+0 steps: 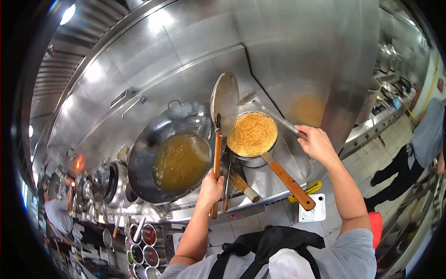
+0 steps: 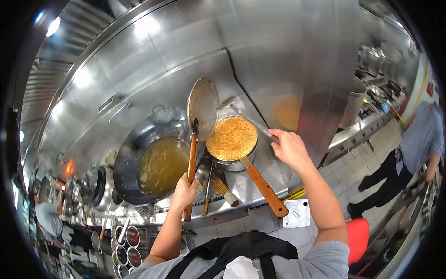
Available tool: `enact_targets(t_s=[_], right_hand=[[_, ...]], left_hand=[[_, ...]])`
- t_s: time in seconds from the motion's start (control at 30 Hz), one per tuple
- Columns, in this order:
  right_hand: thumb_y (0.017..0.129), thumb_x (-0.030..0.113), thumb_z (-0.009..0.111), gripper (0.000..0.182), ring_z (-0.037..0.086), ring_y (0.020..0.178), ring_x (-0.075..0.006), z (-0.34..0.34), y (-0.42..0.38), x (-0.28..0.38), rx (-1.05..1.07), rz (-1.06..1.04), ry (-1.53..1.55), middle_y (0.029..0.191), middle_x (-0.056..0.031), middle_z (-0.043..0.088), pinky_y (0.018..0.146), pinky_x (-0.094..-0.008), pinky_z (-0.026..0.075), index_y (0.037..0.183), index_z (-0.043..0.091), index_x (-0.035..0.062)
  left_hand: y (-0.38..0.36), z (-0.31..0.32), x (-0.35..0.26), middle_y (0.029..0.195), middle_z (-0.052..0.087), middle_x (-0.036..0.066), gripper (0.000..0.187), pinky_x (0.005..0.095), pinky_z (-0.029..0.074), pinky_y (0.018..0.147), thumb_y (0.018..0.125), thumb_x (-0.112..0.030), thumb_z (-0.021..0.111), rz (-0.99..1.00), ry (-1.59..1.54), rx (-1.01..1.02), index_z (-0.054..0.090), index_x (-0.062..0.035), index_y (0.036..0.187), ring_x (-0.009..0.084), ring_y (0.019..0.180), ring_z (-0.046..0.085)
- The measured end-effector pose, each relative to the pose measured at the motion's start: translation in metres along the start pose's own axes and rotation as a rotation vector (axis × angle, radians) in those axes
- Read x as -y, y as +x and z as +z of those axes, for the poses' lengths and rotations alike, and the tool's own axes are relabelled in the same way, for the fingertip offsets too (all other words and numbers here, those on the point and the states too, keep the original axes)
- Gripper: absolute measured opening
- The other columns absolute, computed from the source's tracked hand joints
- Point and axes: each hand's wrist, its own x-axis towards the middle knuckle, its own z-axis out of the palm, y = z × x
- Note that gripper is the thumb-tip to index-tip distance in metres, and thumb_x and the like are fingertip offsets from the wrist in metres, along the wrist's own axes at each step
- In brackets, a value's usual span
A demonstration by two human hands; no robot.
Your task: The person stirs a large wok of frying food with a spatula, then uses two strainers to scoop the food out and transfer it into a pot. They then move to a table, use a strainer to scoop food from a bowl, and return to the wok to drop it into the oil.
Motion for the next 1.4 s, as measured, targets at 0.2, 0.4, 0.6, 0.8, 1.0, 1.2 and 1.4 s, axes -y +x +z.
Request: enact_targets(t_s=[0.2, 0.4, 0.6, 0.8, 1.0, 1.2, 1.4], right_hand=[[0.085, 0.005, 0.068, 0.042, 0.071, 0.104, -0.0350, 0.019, 0.019, -0.004, -0.031, 0.015, 0.063, 0.108, -0.0204, 0.074, 0.090, -0.0413, 0.056, 0.127, 0.066, 0.0036], [0.087, 0.002, 0.065, 0.042, 0.074, 0.095, -0.0288, 0.010, 0.011, -0.018, -0.060, -0.016, 0.095, 0.101, -0.0209, 0.074, 0.087, -0.0342, 0.054, 0.129, 0.066, 0.0004], [0.088, -0.001, 0.063, 0.042, 0.073, 0.103, -0.0224, 0.028, 0.024, 0.001, 0.008, -0.031, 0.232, 0.110, -0.0191, 0.074, 0.093, -0.0323, 0.052, 0.131, 0.063, -0.0038], [0.089, -0.005, 0.062, 0.044, 0.068, 0.111, -0.0186, 0.040, 0.025, -0.002, 0.077, -0.030, 0.292, 0.122, -0.0160, 0.070, 0.095, -0.0288, 0.051, 0.133, 0.061, -0.0056], [0.093, -0.001, 0.063, 0.050, 0.055, 0.065, -0.0056, 0.037, 0.031, 0.033, 0.110, 0.041, 0.475, 0.088, -0.0030, 0.063, 0.056, -0.0211, 0.046, 0.143, 0.054, -0.0007], [0.104, 0.017, 0.058, 0.051, 0.037, 0.047, -0.0005, 0.030, -0.008, 0.110, 0.183, 0.443, 1.040, 0.075, 0.0027, 0.048, 0.037, -0.0160, 0.027, 0.152, 0.043, 0.0075], [0.107, 0.018, 0.054, 0.052, 0.036, 0.044, 0.0000, 0.057, -0.053, 0.186, 0.303, 0.450, 1.331, 0.074, 0.0027, 0.044, 0.034, -0.0163, 0.027, 0.154, 0.037, 0.0084]], left_hand=[[-0.023, -0.014, -0.017, 0.097, 0.067, 0.033, 0.039, 0.0498, 0.051, 0.087, 0.095, -0.015, 0.060, 0.096, 0.056, 0.021, 0.054, 0.0041, 0.130, 0.0490, 0.100, 0.066], [-0.016, -0.033, -0.011, 0.104, 0.066, 0.038, 0.048, 0.0544, 0.049, 0.093, 0.096, -0.011, 0.056, 0.080, -0.072, -0.101, 0.045, 0.0077, 0.139, 0.0515, 0.107, 0.062], [-0.021, -0.056, -0.006, 0.102, 0.066, 0.037, 0.052, 0.0523, 0.051, 0.089, 0.096, -0.011, 0.058, 0.156, 0.017, 0.010, 0.043, 0.0106, 0.141, 0.0493, 0.103, 0.065], [-0.015, -0.044, 0.024, 0.106, 0.066, 0.037, 0.055, 0.0517, 0.050, 0.093, 0.096, -0.012, 0.060, 0.159, -0.126, -0.069, 0.042, 0.0055, 0.145, 0.0521, 0.104, 0.064], [-0.010, -0.080, 0.041, 0.084, 0.065, 0.014, 0.041, 0.0361, 0.054, 0.056, 0.100, -0.013, 0.061, -0.020, -0.592, 0.124, 0.049, 0.0032, 0.135, 0.0226, 0.063, 0.065], [-0.028, -0.176, 0.079, 0.082, 0.057, 0.002, 0.029, 0.0270, 0.049, 0.048, 0.099, -0.015, 0.066, -0.008, -1.262, -0.028, 0.052, -0.0038, 0.121, 0.0086, 0.056, 0.053], [-0.094, -0.306, 0.188, 0.082, 0.057, 0.003, 0.050, 0.0271, 0.051, 0.049, 0.097, -0.017, 0.070, -0.070, -1.196, -0.334, 0.047, -0.0022, 0.139, 0.0096, 0.058, 0.054]])
